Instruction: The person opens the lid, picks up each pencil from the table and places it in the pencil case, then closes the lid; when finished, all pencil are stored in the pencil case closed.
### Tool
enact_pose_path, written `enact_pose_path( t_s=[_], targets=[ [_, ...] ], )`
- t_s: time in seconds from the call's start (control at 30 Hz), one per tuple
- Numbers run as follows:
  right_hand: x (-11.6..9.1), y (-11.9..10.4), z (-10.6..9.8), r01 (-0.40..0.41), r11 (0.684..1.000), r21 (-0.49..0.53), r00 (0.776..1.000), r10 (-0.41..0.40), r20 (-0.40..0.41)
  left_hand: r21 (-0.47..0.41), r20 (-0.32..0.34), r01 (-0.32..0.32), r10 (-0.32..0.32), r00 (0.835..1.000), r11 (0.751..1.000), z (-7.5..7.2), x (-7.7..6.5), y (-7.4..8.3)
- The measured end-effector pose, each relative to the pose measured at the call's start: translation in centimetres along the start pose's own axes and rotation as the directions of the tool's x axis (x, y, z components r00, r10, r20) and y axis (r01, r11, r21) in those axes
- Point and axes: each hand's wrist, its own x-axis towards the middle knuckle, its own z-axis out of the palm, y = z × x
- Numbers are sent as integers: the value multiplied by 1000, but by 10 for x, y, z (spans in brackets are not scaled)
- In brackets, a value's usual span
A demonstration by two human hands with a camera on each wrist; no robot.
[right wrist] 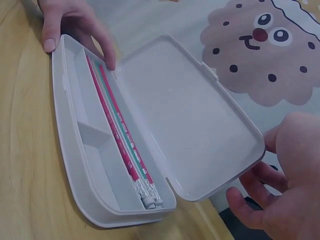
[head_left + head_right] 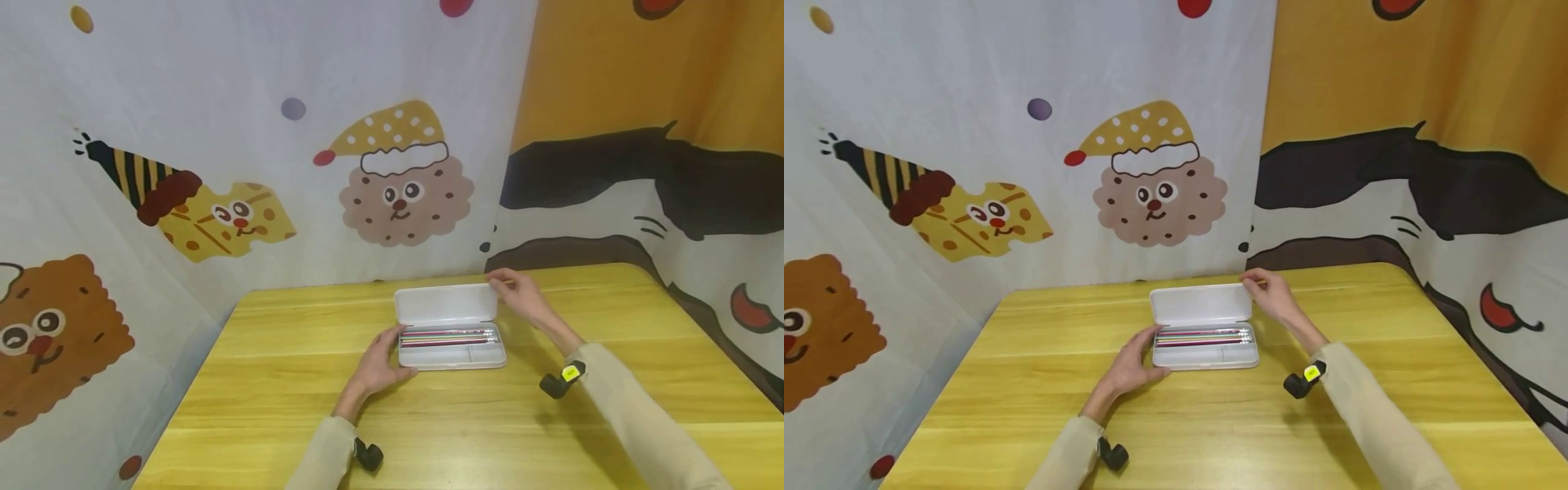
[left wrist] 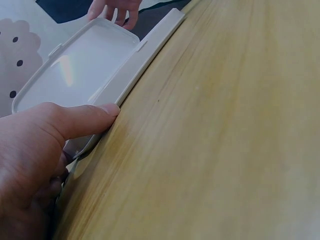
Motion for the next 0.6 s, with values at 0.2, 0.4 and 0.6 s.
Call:
enact_pose_path(
  t_s=[0.2, 0.4, 0.6],
  targets=[
    [1, 0, 0, -34, 999, 37, 999, 33, 43, 11, -4, -5, 6, 1000, 1000, 0, 1, 0],
    [0, -2, -1, -74, 996, 54, 993, 69, 91, 18, -6, -10, 10, 1000, 1000, -1, 0, 0],
    [-3, -2, -3, -102, 991, 85, 986, 90, 137, 16, -9, -23, 23, 1000, 1000, 0, 0, 0]
  ],
)
